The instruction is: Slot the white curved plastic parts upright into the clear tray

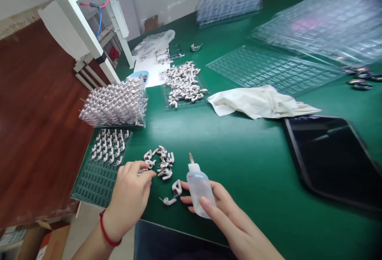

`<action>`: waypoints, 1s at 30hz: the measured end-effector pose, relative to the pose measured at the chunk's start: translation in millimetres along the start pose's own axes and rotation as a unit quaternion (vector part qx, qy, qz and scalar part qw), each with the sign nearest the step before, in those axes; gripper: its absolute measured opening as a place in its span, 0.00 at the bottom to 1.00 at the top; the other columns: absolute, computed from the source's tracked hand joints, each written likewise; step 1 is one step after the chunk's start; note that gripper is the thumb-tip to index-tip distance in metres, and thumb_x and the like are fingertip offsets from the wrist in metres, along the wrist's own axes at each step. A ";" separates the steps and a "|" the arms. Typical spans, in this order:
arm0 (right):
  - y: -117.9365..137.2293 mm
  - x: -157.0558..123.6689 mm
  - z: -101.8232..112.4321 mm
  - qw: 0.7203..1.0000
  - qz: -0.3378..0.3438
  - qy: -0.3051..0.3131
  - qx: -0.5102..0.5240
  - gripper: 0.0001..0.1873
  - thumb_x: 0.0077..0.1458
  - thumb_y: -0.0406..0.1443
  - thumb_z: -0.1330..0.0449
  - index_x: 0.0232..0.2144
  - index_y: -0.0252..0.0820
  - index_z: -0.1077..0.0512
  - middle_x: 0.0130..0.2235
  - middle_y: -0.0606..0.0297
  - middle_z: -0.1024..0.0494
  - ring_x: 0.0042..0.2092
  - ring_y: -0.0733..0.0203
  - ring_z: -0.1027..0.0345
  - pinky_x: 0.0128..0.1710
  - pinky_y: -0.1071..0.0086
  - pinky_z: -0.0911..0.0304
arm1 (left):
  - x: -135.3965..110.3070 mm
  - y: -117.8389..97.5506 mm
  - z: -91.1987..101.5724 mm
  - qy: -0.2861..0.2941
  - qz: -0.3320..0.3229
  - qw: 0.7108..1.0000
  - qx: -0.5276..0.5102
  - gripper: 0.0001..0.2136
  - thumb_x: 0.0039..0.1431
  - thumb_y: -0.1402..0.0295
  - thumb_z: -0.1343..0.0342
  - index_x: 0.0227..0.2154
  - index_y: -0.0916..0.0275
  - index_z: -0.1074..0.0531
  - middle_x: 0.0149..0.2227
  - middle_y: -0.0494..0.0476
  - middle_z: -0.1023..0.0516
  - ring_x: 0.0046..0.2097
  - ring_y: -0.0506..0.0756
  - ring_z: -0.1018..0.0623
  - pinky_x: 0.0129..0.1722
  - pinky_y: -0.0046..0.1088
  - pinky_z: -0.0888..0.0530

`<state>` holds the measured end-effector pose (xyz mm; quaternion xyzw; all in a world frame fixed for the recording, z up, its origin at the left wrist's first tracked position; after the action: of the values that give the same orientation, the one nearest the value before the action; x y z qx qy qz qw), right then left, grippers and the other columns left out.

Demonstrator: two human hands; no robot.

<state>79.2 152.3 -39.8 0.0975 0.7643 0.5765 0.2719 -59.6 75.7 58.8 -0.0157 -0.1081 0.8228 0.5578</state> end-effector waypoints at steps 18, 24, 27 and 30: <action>-0.8 -22.8 26.0 0.992 0.001 -0.100 0.081 0.22 0.62 0.53 0.47 0.49 0.45 0.36 0.51 0.57 0.27 0.45 0.60 0.29 0.48 0.67 0.30 | -2.0 -39.3 -28.4 0.015 0.020 1.000 -0.007 0.06 0.56 0.74 0.40 0.29 0.61 0.33 0.30 0.51 0.26 0.33 0.55 0.28 0.34 0.33 0.33; -8.5 -23.4 32.4 0.997 0.023 -0.054 0.041 0.19 0.62 0.49 0.45 0.51 0.47 0.37 0.48 0.56 0.23 0.46 0.56 0.25 0.47 0.65 0.28 | -6.9 -30.6 -25.5 -0.046 -0.028 0.998 -0.040 0.06 0.61 0.77 0.48 0.35 0.61 0.28 0.36 0.54 0.23 0.37 0.54 0.25 0.38 0.33 0.29; -11.0 -23.4 37.5 0.998 0.025 -0.055 0.026 0.18 0.63 0.47 0.45 0.51 0.48 0.37 0.48 0.56 0.23 0.47 0.55 0.25 0.48 0.63 0.28 | -10.3 -30.0 -22.1 -0.084 -0.052 0.993 -0.058 0.07 0.62 0.78 0.49 0.36 0.61 0.27 0.37 0.54 0.21 0.38 0.54 0.24 0.39 0.33 0.29; -8.5 -24.4 39.0 0.997 0.036 -0.061 0.017 0.19 0.62 0.47 0.44 0.50 0.46 0.36 0.47 0.54 0.22 0.46 0.53 0.24 0.46 0.63 0.27 | -11.4 -33.0 -18.8 -0.107 -0.073 0.990 -0.049 0.07 0.62 0.77 0.49 0.38 0.62 0.27 0.39 0.54 0.20 0.39 0.54 0.23 0.40 0.34 0.30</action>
<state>121.6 170.6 -47.6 0.1648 0.7518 0.5658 0.2957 -22.4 79.8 45.8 0.0525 -0.2082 0.7706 0.6000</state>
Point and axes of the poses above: each hand's wrist, its own x-axis towards the middle knuckle, its own z-axis out of the back of the hand, y = z × x, the point moved 9 cm from there along x, towards the middle knuckle
